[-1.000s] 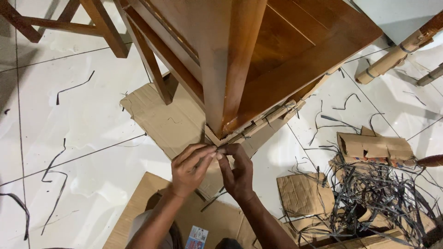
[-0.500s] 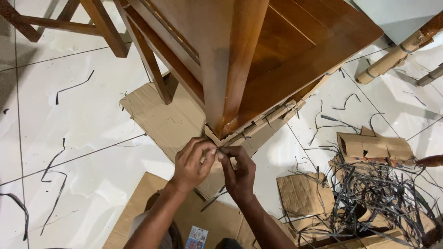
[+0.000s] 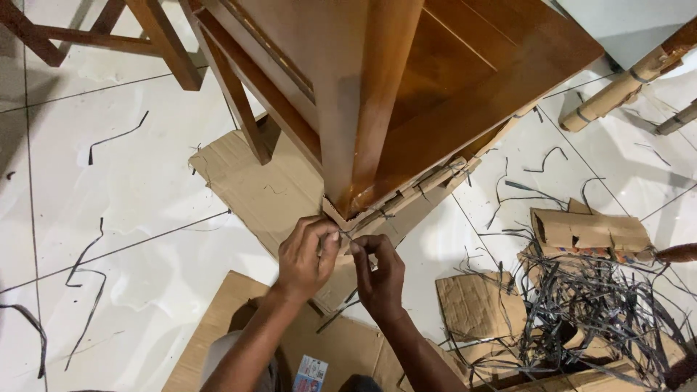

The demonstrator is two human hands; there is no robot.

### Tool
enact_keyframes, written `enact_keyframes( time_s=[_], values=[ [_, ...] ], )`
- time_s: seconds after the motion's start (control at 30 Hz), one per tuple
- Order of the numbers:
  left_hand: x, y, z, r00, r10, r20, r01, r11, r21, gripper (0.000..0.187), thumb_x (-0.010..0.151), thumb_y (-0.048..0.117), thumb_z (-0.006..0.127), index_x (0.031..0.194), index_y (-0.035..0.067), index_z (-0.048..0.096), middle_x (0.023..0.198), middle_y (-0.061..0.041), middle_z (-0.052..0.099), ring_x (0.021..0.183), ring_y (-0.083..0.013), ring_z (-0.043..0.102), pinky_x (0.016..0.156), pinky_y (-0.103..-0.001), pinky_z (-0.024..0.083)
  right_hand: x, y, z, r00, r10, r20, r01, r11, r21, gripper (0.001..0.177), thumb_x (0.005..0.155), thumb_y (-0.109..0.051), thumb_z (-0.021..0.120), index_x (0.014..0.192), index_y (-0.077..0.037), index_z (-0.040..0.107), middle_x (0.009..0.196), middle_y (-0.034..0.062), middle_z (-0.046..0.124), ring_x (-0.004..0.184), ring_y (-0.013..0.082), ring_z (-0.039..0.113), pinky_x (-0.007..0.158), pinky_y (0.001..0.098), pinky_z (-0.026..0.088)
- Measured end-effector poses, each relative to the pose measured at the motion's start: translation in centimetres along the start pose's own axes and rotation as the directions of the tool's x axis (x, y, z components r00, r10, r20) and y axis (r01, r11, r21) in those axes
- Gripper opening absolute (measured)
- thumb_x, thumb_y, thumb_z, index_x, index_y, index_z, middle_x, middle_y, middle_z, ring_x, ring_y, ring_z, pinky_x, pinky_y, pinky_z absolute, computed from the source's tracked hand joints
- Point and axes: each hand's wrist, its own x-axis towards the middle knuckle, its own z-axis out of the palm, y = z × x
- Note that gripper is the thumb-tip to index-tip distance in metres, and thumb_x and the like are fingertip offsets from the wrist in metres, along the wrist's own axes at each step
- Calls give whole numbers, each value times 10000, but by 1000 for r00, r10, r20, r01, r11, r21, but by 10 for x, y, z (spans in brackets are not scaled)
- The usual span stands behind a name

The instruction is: Wrap the legs of a wooden chair with cardboard and plastic strips for protection.

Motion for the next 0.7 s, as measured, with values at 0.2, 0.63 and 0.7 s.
enact_keyframes(
  time_s=[0.2, 0.63, 0.7],
  values=[
    [12, 13, -3, 1000, 14, -13, -14, 1000, -15, 80, 996, 153, 656, 969, 82, 680, 842, -34, 654, 772, -250, 721, 703, -339, 592, -4, -2, -3, 1000, 2, 23, -2, 1000, 10, 165, 1005, -209, 676, 899, -91, 627, 707, 91, 642, 613, 291, 662, 584, 399, 518],
    [16, 27, -2, 993, -117, -9, 117, 992, -41, 170, 1029, 171, 574, 933, 43, 630, 889, -93, 643, 793, -248, 635, 710, -361, 504, -15, -22, 0, 982, 59, 178, -67, 997, 42, 184, 1024, -163, 452, 854, -94, 450, 746, 45, 465, 624, 198, 395, 584, 377, 335],
    [12, 23, 1, 995, -97, -16, 97, 994, -44, 153, 1023, 152, 591, 934, 33, 629, 879, -100, 650, 773, -234, 636, 677, -344, 516, -16, -25, 1, 983, 72, 166, -84, 994, 71, 187, 1012, -156, 455, 834, -102, 429, 713, 26, 434, 616, 170, 356, 567, 365, 306]
  ],
)
